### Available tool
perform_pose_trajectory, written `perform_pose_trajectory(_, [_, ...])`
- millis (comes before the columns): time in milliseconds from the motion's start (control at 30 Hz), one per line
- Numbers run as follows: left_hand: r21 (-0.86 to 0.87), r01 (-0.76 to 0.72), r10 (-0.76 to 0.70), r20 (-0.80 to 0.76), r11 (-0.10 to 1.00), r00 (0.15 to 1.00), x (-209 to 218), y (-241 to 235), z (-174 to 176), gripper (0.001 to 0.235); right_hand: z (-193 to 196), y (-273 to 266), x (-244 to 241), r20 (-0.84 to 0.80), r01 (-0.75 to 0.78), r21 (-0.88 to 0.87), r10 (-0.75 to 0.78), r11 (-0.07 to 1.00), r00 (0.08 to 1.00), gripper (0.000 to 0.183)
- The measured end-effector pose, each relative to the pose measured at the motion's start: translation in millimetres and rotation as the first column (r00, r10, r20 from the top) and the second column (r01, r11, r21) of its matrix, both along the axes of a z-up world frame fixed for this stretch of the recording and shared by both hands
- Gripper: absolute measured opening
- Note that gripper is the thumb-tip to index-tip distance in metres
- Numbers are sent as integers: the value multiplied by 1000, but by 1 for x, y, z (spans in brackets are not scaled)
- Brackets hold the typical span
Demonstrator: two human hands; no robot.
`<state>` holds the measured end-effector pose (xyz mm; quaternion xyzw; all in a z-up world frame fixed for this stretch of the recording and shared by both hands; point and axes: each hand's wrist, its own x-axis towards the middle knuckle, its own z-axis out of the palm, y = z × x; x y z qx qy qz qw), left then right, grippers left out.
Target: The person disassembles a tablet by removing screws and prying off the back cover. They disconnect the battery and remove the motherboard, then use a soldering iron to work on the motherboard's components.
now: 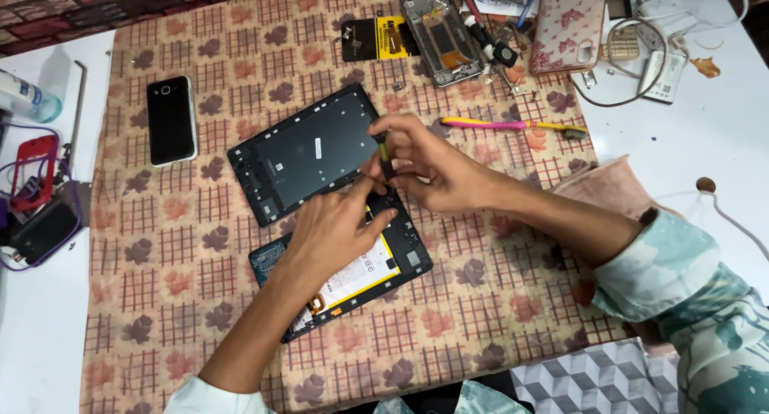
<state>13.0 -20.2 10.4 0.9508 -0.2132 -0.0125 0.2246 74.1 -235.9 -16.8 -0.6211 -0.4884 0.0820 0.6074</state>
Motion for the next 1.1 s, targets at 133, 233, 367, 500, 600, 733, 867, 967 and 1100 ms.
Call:
perform_pose_trajectory(133, [29,11,-9,-70,1000,998,7,-1,5,43,7,5,-1,83,175,-205,-161,963,983,71])
perform_pose_trajectory(233, [-24,-72,65,-219,997,974,11,-2,6,47,10,5,-2,230,182,-99,-156,978,961,70])
perform_pose_trajectory(367, [-84,-96,80,-172,992,982,10,1,-3,44,7,4,-5,147,79,-128,-60,989,987,74])
perform_pose_trajectory(500, [-87,-67,58,-106,994,993,9,4,-8,37,5,7,-3,80,101,-95,-93,990,992,75])
perform_pose_trajectory(600, [-143,-11,12,6,990,1000,4,3,-9,28,3,3,1,-216,35,157,0,987,976,86])
perform_pose_trajectory(733, [-84,-14,25,131,996,991,-3,-2,-10,25,-3,1,7,-398,165,209,-70,964,915,90])
perform_pose_trajectory(867, [-180,110,-38,363,977,931,-6,-7,-13,14,-13,-3,22,-478,310,165,-199,936,855,92])
perform_pose_trajectory(967, [-186,70,2,365,980,931,-7,-10,-15,14,-19,-6,31,-509,388,152,-265,909,819,93])
perform_pose_trajectory(1100, [-120,47,6,406,992,914,-7,-13,-16,15,-24,-7,33,-486,404,103,-308,909,818,94])
